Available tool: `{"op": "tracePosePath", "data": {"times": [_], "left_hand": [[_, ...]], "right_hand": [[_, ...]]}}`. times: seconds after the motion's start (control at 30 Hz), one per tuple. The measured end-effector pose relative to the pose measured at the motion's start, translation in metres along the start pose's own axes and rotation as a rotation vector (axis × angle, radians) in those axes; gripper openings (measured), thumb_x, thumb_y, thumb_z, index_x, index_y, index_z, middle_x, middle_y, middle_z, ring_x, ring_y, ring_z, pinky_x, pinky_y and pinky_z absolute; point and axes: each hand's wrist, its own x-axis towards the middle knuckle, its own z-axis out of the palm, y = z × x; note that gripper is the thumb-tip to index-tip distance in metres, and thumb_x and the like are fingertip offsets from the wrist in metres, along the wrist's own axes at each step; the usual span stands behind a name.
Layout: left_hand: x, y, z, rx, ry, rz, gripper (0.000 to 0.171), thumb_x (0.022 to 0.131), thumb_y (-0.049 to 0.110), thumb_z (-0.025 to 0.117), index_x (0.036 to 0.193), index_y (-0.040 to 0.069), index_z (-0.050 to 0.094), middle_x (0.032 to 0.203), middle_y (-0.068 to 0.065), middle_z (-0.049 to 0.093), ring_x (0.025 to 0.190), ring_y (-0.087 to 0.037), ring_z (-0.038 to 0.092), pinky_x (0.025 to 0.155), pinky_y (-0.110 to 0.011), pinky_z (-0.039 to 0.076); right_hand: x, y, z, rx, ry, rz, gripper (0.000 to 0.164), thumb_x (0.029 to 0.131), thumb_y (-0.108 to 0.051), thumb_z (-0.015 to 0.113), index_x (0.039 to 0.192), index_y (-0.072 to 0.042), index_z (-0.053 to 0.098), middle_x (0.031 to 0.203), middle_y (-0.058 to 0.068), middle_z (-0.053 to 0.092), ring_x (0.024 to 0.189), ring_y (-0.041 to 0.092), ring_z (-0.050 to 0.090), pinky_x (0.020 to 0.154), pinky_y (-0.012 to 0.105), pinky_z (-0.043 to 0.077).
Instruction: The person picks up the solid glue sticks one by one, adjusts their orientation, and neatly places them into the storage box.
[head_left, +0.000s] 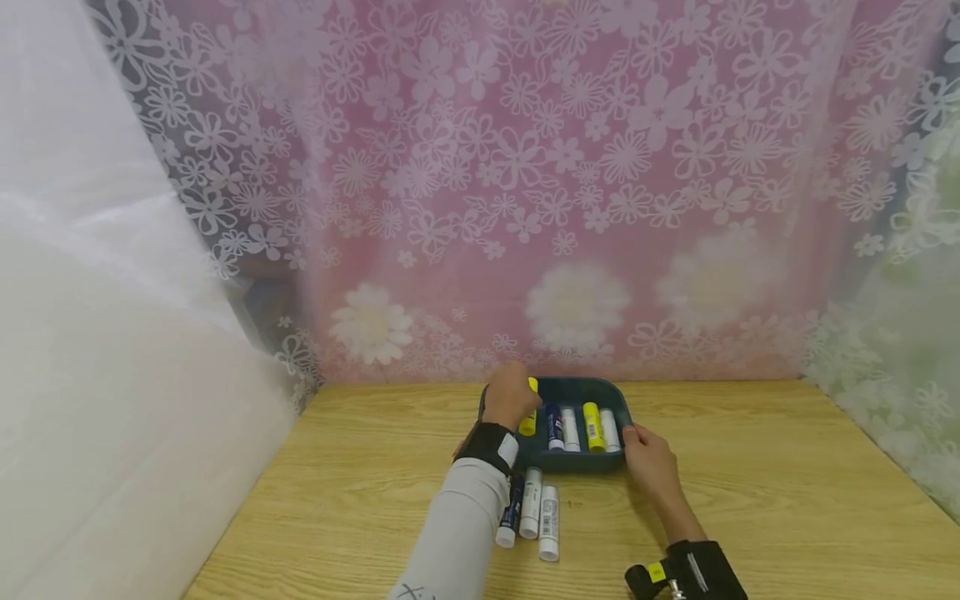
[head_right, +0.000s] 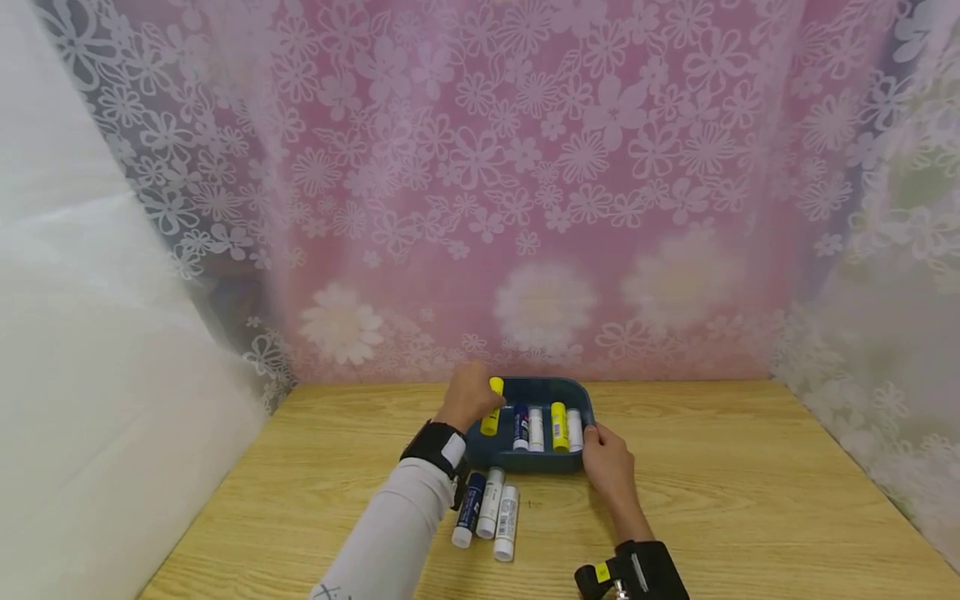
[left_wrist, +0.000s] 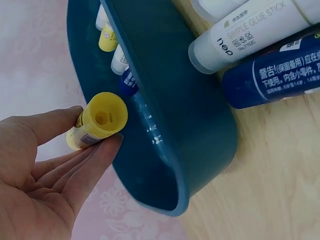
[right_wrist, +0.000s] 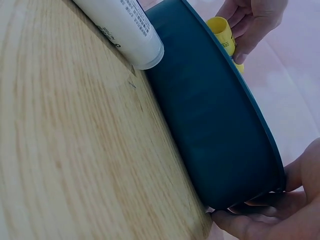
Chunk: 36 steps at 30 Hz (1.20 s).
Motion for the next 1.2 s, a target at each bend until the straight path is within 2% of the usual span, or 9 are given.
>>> {"op": "tracePosePath", "data": {"times": [0.1,0.3,0.5,0.67,0.87,1.2], "left_hand": [[-0.001,0.000,0.006,-0.029,-0.005,-0.006,0.024,0.080,0.012,0.084,0.095,-0.002,0.073,0.085,-0.011,0.069,0.074,-0.024,0.067,0.069,-0.036,0.062],[0.000,-0.004,0.021,-0.085,-0.016,-0.044,0.021,0.081,0.011,0.084,0.091,-0.002,0.071,0.078,-0.011,0.068,0.066,-0.023,0.067,0.058,-0.034,0.059],[-0.003,-0.010,0.035,-0.065,0.011,-0.033,0.022,0.081,0.012,0.084,0.087,-0.002,0.069,0.072,-0.011,0.062,0.060,-0.024,0.062,0.051,-0.032,0.050],[-0.007,-0.011,0.042,-0.079,0.016,-0.021,0.020,0.082,0.011,0.083,0.078,-0.001,0.068,0.065,-0.008,0.058,0.056,-0.022,0.058,0.048,-0.031,0.045],[-0.008,-0.014,0.049,-0.070,0.042,-0.020,0.021,0.082,0.014,0.084,0.078,-0.001,0.069,0.064,-0.006,0.057,0.058,-0.020,0.057,0.051,-0.030,0.047],[-0.011,-0.012,0.057,-0.071,0.067,-0.037,0.022,0.081,0.014,0.085,0.085,-0.003,0.072,0.073,-0.011,0.065,0.068,-0.026,0.066,0.058,-0.036,0.055]], "right_hand": [[0.000,0.001,0.000,0.001,0.000,0.005,0.057,0.109,-0.033,0.033,0.153,0.004,0.038,0.156,0.029,0.037,0.147,0.049,0.029,0.120,0.061,0.025],[0.000,0.002,0.001,0.011,0.003,0.013,0.057,0.108,-0.032,0.033,0.152,0.004,0.039,0.156,0.029,0.037,0.147,0.048,0.030,0.120,0.061,0.025],[0.000,0.000,0.002,0.015,0.009,0.024,0.056,0.109,-0.032,0.033,0.152,0.003,0.039,0.156,0.028,0.038,0.147,0.048,0.030,0.120,0.061,0.025],[0.000,0.000,0.001,0.002,0.016,0.018,0.056,0.109,-0.031,0.033,0.152,0.003,0.040,0.156,0.029,0.038,0.147,0.048,0.031,0.119,0.061,0.026],[0.001,0.001,0.002,-0.004,0.013,0.010,0.055,0.109,-0.031,0.033,0.152,0.003,0.040,0.156,0.028,0.039,0.147,0.048,0.031,0.120,0.061,0.026],[0.002,0.002,0.001,-0.003,0.002,0.017,0.057,0.109,-0.034,0.032,0.154,0.002,0.038,0.157,0.028,0.036,0.148,0.047,0.029,0.120,0.061,0.025]]}}
